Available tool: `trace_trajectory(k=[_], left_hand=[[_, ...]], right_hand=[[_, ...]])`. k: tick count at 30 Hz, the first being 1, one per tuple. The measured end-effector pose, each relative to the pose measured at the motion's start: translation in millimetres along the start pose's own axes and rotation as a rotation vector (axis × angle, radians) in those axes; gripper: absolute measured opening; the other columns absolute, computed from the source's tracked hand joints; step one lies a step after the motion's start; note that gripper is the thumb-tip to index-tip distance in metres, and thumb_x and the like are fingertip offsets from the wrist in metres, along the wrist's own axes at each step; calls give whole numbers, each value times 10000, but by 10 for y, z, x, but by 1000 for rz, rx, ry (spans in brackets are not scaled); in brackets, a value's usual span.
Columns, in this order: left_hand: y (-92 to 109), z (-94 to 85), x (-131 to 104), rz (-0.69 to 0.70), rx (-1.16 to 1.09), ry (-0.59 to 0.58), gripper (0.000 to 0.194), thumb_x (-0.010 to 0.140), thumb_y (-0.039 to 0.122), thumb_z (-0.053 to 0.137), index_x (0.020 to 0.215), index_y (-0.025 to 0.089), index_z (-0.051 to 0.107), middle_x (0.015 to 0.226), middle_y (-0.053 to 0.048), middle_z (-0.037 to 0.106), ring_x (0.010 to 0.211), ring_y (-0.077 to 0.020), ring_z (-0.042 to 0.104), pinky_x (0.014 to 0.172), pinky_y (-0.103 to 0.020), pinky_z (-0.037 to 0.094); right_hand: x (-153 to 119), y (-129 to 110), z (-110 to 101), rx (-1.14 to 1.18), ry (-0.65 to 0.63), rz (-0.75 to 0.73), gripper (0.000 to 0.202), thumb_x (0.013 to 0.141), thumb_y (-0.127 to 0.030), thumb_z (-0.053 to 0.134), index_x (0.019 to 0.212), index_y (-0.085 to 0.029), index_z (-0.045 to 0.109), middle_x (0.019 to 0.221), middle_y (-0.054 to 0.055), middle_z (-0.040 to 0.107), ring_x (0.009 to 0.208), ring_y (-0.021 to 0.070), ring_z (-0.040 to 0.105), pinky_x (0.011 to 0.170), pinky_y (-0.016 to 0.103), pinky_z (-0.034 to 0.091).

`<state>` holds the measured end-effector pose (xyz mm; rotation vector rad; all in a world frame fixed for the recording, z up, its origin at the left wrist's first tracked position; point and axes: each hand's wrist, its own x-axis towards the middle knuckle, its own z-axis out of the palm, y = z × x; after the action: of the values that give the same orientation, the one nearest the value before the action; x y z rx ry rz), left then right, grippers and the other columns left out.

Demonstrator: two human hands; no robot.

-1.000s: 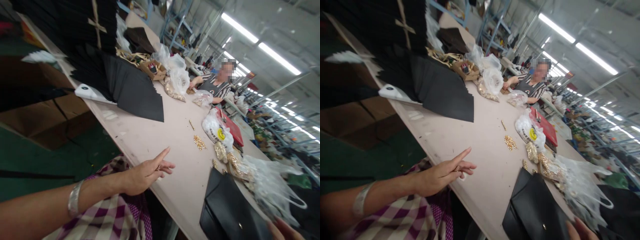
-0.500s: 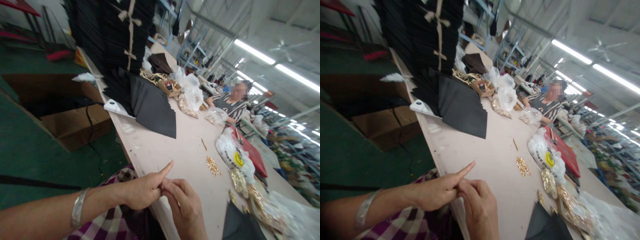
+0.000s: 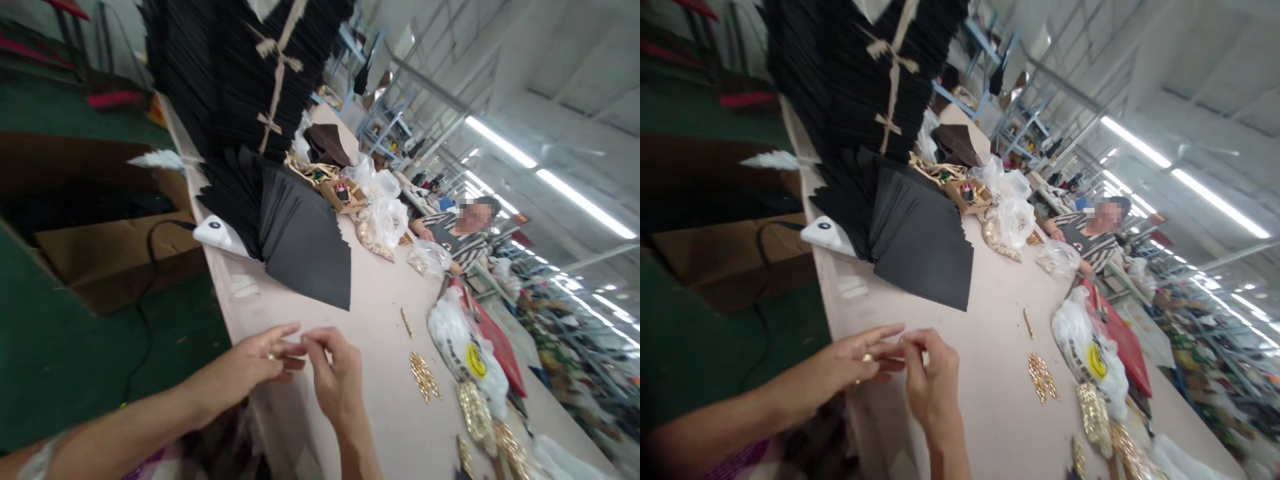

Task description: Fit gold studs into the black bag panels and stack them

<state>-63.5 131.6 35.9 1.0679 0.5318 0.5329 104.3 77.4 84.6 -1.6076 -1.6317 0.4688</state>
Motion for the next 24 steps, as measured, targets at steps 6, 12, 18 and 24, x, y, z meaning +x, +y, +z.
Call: trace_trajectory(k=[6, 12, 18, 24], left_hand=[[183, -208, -4, -144, -38, 271, 638, 827, 465, 654, 1369, 164, 502, 1172, -138, 704, 688, -125, 609, 593, -248, 431], [175, -287, -49, -130, 5, 444, 764, 789, 469, 666, 1421, 126, 407, 1179, -161, 673, 472, -47, 376, 467, -237, 279], [280, -442, -188, -69, 186, 472, 556, 792, 579, 650, 1125, 137, 598, 739, 22, 601, 457, -59, 340, 446, -207, 235], [296, -510, -329, -191, 241, 270, 570, 805, 663, 608, 1039, 146, 666, 477, 93, 401, 394, -62, 243, 415, -205, 131]], right_hand=[[1159, 549, 132, -574, 53, 49, 210, 1002, -190, 470, 1102, -193, 655, 1036, 39, 718, 951, 143, 642, 867, 223, 445], [1299, 767, 246, -667, -46, -38, 253, 965, -84, 418, 946, -163, 658, 943, 115, 687, 911, 234, 570, 857, 333, 404], [342, 751, 18, -606, -193, -261, 253, 976, -73, 380, 906, -205, 583, 829, 38, 632, 779, 209, 541, 760, 321, 409], [-766, 492, -139, -302, -239, -259, 255, 964, -74, 337, 943, -240, 529, 825, 25, 623, 747, 194, 573, 686, 309, 453]])
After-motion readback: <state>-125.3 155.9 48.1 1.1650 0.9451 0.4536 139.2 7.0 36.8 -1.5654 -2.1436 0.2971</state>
